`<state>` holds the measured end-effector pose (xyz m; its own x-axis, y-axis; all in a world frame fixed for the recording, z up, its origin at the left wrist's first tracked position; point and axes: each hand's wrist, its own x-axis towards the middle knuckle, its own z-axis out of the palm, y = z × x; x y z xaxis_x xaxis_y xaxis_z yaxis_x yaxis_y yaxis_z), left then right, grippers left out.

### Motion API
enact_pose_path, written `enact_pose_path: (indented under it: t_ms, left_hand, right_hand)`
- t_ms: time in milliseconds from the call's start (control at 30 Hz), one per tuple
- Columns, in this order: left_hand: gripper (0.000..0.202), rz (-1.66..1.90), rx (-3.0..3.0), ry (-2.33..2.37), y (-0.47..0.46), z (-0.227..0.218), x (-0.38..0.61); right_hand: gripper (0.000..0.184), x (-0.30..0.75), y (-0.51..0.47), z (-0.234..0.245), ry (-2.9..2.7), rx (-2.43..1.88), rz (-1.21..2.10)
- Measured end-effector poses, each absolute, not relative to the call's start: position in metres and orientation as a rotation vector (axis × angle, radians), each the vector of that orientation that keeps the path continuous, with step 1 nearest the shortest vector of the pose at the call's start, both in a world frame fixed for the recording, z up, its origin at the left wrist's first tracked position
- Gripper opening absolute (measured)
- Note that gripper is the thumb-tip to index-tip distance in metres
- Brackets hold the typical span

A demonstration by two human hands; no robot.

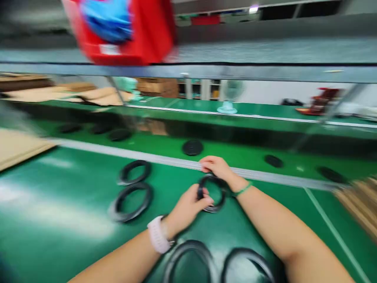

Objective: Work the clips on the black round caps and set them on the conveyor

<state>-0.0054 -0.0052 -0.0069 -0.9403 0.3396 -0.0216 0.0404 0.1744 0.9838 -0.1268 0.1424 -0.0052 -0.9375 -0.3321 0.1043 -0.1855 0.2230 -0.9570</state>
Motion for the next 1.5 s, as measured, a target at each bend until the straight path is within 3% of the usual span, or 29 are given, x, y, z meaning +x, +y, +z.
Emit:
enact_pose_path:
  t_ms: [167,300,400,700,867,1000,1167,1267,1500]
  left_hand:
    - [0.041,1.733,0.366,2.069,-0.002,-0.023,-0.036]
    - [0.054,1.535,0.365,1.986,-0.008,-0.011,-0.040]
    - [0.051,1.448,0.423,1.918,-0.015,-0.004,-0.045]
    - [0.056,1.728,0.326,2.087,-0.014,-0.020,-0.046]
    - [0.054,1.779,0.310,2.106,-0.013,-0.019,-0.044]
    - [0.052,1.761,0.307,2.133,-0.013,-0.019,-0.044]
    - [0.059,1.732,0.344,2.271,-0.013,-0.021,-0.045]
    - [0.065,1.730,0.299,2.327,-0.010,-0.021,-0.044]
    - [0.072,1.829,0.288,2.250,-0.007,-0.023,-0.043]
  right_hand:
    - [0.010,-0.127,0.259,-0.013,2.900,0.017,-1.560]
    - [0.016,-0.113,0.358,-0.013,3.298,0.492,-1.268]
    - [0.019,-0.102,0.417,-0.020,3.299,0.712,-1.108]
    - [0.005,-0.118,0.432,-0.035,3.260,1.039,-1.006]
    - [0.005,-0.104,0.361,-0.013,3.472,0.578,-1.261]
    - [0.005,-0.070,0.259,0.005,3.353,-0.623,-1.799]
    - [0.020,-0.037,0.193,-0.008,3.400,-1.358,-1.325]
    - [0.020,-0.037,0.189,-0.019,3.530,-1.495,-1.039]
    - [0.016,-0.044,0.190,-0.017,3.597,-1.724,-0.730]
